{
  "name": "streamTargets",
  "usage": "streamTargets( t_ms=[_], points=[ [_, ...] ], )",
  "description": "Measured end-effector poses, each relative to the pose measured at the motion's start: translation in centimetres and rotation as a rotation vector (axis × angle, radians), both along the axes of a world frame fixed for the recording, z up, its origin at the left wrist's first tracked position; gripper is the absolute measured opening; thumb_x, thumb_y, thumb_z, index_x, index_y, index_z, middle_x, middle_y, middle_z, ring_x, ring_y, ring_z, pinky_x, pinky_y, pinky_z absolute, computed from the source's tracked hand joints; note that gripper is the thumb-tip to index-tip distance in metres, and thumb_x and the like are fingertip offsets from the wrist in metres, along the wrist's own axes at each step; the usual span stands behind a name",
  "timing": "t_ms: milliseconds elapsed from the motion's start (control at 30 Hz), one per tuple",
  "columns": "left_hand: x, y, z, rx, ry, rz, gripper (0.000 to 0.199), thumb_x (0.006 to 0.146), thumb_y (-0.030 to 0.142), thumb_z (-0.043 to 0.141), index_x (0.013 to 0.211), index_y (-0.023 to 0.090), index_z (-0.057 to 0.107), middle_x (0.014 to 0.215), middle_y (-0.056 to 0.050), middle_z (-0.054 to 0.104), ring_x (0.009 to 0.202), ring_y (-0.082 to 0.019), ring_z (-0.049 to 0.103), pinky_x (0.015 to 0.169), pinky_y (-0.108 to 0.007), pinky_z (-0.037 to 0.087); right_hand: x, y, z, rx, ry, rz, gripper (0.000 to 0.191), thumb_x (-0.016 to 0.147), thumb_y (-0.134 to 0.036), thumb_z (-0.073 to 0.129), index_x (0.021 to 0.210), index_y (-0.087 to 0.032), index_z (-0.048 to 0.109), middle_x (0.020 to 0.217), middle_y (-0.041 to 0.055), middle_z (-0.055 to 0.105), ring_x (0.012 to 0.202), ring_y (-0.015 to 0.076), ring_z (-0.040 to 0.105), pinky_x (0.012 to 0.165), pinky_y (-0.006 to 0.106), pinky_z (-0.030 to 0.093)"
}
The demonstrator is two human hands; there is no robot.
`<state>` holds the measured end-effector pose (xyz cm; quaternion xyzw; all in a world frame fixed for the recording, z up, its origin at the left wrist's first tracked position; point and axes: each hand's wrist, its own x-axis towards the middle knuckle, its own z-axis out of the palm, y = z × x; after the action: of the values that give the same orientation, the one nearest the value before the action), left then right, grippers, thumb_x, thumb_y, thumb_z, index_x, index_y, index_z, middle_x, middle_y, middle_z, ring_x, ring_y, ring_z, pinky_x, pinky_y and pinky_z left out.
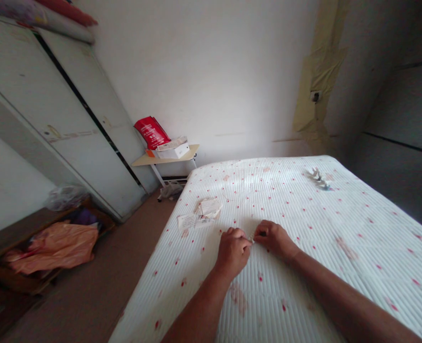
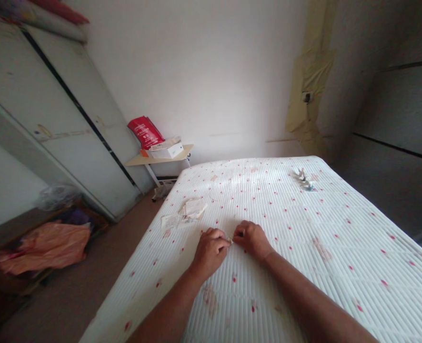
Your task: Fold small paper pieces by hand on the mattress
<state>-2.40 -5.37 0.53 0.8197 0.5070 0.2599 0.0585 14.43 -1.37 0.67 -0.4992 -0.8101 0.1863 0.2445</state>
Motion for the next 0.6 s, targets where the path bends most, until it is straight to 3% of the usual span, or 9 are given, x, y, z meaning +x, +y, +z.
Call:
streamTargets(
  t_ms=[600],
  points=[
    [0.1,-0.47,0.42,-0.009,0.018,-0.01,0.018,0.073,0.01,0.055,0.073,0.022,0.068,0.078,-0.002,0.058,0.082,-0.016,0.048,0.074,-0.03,0.036,-0.38,0.09,0.25,-0.001,-0.086,-0.032,0.012,0.071,-0.015,0.054,0.065,-0.018,0.064,0.071,0.0012,0.061,0.067,0.0121,0.055,0.06,0.021,0.036]
  ],
)
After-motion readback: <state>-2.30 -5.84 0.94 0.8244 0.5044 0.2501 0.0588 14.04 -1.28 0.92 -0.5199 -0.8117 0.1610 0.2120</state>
